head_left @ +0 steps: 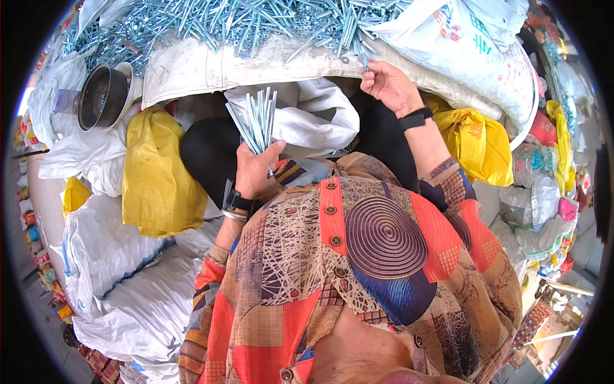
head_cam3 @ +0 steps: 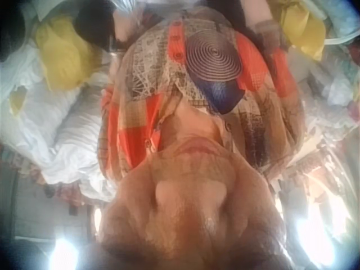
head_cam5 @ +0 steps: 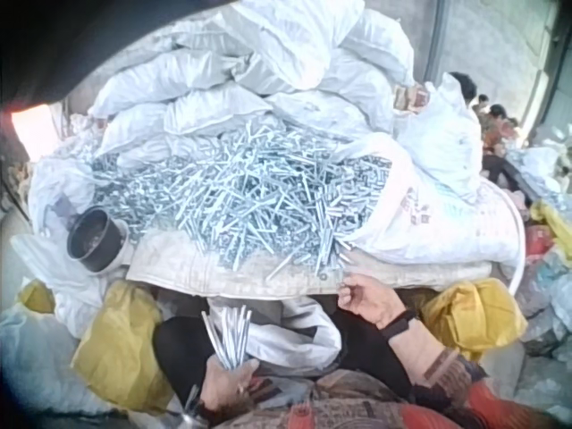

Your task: The recorder is sorting metal eye bolts from a large pile and placing them into a bag.

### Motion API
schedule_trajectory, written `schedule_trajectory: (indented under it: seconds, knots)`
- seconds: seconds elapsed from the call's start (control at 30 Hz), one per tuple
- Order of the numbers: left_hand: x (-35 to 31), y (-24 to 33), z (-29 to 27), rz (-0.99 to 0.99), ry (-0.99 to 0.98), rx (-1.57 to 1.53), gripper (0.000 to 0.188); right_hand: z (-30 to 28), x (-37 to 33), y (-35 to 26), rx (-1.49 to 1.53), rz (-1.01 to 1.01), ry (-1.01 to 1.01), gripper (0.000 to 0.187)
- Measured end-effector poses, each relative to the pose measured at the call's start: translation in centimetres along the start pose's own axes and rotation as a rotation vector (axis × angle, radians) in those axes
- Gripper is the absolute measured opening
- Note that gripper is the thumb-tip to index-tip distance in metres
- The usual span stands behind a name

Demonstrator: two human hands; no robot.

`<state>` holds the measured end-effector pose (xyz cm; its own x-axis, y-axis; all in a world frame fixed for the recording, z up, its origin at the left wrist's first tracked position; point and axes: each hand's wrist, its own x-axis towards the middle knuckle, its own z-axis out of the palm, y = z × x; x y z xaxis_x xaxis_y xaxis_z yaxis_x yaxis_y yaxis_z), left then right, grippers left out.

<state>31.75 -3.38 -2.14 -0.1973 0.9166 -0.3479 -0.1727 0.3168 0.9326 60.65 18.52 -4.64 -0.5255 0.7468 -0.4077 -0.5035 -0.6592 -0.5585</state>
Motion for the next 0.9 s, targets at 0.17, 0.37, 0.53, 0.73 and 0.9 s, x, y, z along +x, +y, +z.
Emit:
schedule_trajectory:
  seconds: [0.17, 0.37, 0.53, 0.73, 0.9]
  knots:
    - [1.9, 1.3, 2.0, -0.056, -0.075, -0.164, 0.013, 2.4, -1.7, 2.7, 0.059, 0.068, -0.124, 0.025]
    - [4.0, 1.5, 5.2, -0.003, -0.137, -0.266, 0.013, 2.1, -1.0, 4.1, -0.012, 0.011, -0.06, 0.015]
    - [4.1, 1.5, 6.4, -0.051, -0.151, -0.249, 0.021, 4.1, -1.9, 6.4, -0.285, -0.143, -0.081, 0.02]
    - [3.6, 0.4, 6.7, -0.099, -0.156, -0.429, 0.02, 6.8, -3.0, 10.3, -0.464, -0.289, -0.093, 0.021]
    - [3.1, -0.4, 6.1, -0.155, -0.161, -0.491, 0.017, 7.7, -3.9, 10.9, -0.518, -0.234, -0.152, 0.018]
